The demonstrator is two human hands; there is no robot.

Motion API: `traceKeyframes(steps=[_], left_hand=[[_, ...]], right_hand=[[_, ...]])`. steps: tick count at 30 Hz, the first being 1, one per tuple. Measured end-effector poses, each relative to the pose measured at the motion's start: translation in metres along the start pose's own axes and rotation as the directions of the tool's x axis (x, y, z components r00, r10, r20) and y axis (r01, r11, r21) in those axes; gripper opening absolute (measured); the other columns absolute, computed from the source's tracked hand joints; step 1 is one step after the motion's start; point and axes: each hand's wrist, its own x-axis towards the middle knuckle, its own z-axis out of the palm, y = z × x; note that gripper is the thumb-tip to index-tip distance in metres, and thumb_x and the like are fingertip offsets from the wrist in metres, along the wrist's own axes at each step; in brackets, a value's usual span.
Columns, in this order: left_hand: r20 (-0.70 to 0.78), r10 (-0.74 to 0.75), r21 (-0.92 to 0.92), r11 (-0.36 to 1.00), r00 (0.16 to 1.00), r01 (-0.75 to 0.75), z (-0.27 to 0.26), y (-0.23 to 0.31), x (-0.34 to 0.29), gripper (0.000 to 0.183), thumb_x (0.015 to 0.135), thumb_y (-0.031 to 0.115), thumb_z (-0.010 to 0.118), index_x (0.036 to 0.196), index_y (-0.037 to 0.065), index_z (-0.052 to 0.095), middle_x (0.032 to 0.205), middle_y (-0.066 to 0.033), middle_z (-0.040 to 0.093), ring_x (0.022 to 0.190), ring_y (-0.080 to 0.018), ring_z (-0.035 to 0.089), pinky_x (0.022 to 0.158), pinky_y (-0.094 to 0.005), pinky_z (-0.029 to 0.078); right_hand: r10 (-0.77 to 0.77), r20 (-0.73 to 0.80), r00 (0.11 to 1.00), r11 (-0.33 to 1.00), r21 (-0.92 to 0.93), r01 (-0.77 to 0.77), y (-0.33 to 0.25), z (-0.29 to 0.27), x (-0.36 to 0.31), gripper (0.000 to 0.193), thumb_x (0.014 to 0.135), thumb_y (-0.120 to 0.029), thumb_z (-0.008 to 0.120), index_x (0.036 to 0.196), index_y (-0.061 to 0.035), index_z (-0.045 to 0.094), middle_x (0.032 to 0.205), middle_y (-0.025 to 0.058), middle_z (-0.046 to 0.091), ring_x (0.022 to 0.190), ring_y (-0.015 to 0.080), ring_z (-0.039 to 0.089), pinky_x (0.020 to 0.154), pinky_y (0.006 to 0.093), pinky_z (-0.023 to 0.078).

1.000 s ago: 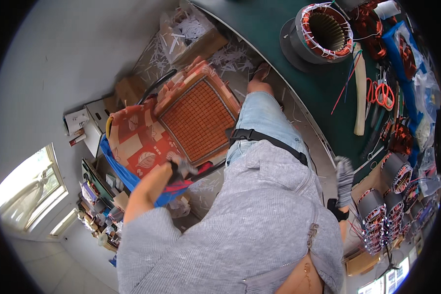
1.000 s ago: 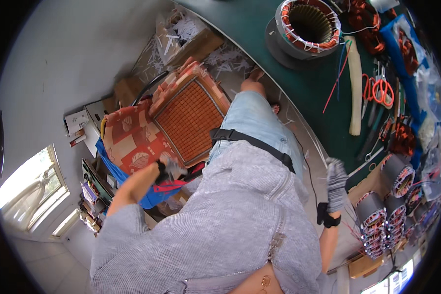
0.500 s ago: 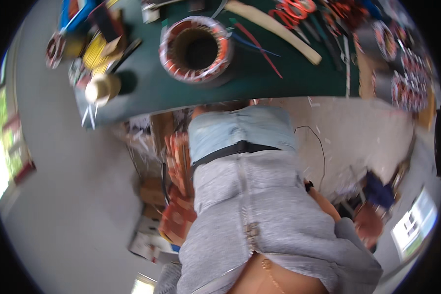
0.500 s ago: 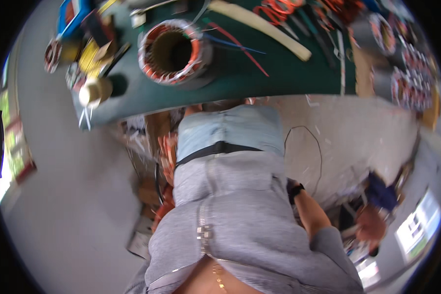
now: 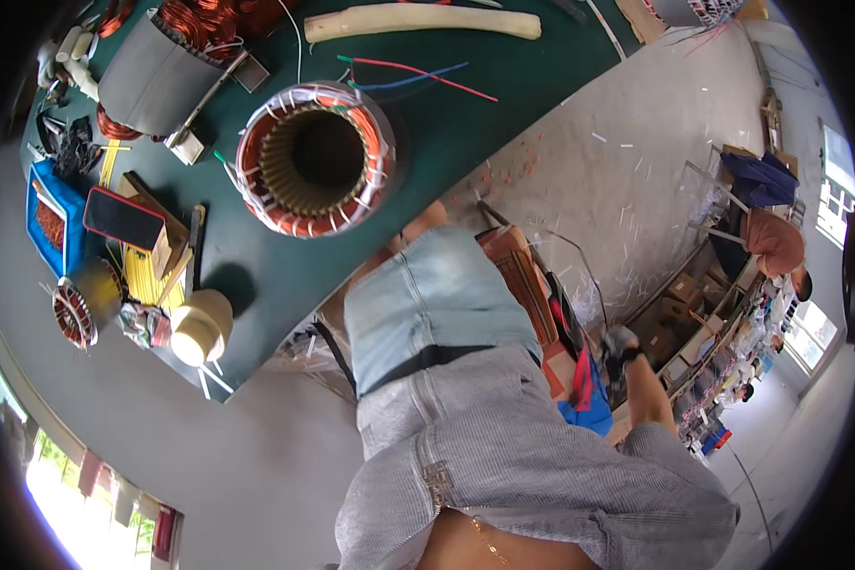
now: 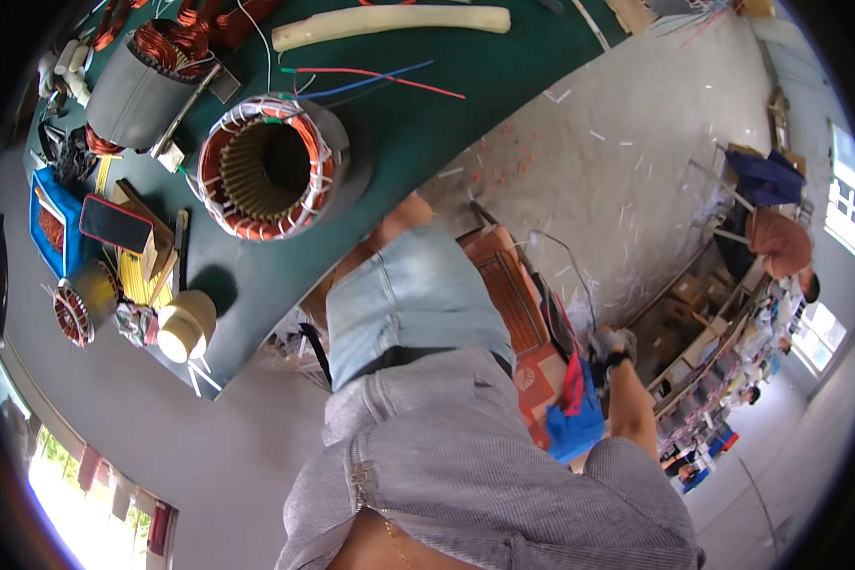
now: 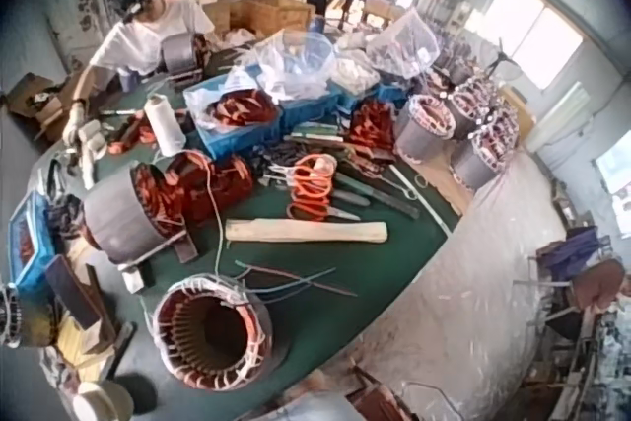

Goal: Assembling motor stators by winding coils, inserting insulation, and securing wiring.

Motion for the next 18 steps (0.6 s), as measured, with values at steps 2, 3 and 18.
traceKeyframes(steps=[2, 3, 18], left_hand=[[-0.006, -0.027, -0.028, 0.999, 1.0, 0.027, 0.007, -0.024, 0.008, 0.039, 0.077, 0.034, 0.058, 0.113, 0.02, 0.059, 0.114, -0.0046, 0.059, 0.102, -0.0241, 0.056, 0.084, -0.0387, 0.047], [-0.012, -0.046, -0.042, 0.998, 0.999, 0.045, 0.009, -0.034, 0.012, 0.038, 0.077, 0.034, 0.058, 0.113, 0.02, 0.059, 0.114, -0.0046, 0.059, 0.102, -0.0242, 0.056, 0.084, -0.0387, 0.047], [-0.038, -0.227, -0.327, 0.923, 0.973, 0.203, 0.124, -0.12, 0.068, 0.035, 0.077, 0.032, 0.056, 0.11, 0.02, 0.061, 0.111, -0.0057, 0.061, 0.099, -0.0258, 0.058, 0.083, -0.0388, 0.047]], right_hand=[[0.304, -0.185, 0.934, 0.941, -0.094, -0.325, -0.034, 0.025, 0.004, 0.038, 0.073, -0.042, 0.061, 0.094, -0.0101, 0.06, 0.071, 0.0104, 0.061, 0.071, 0.0266, 0.061, 0.06, 0.0365, 0.048], [0.433, -0.289, 0.854, 0.871, -0.108, -0.479, -0.048, 0.039, 0.01, 0.037, 0.073, -0.044, 0.06, 0.089, -0.0114, 0.062, 0.074, 0.0104, 0.063, 0.072, 0.028, 0.061, 0.061, 0.0377, 0.047], [0.581, 0.434, 0.688, 0.292, 0.678, -0.675, 0.034, 0.118, 0.195, 0.049, 0.092, -0.046, 0.032, 0.09, -0.0064, 0.06, 0.076, 0.0057, 0.063, 0.063, 0.0225, 0.061, 0.049, 0.0362, 0.044]])
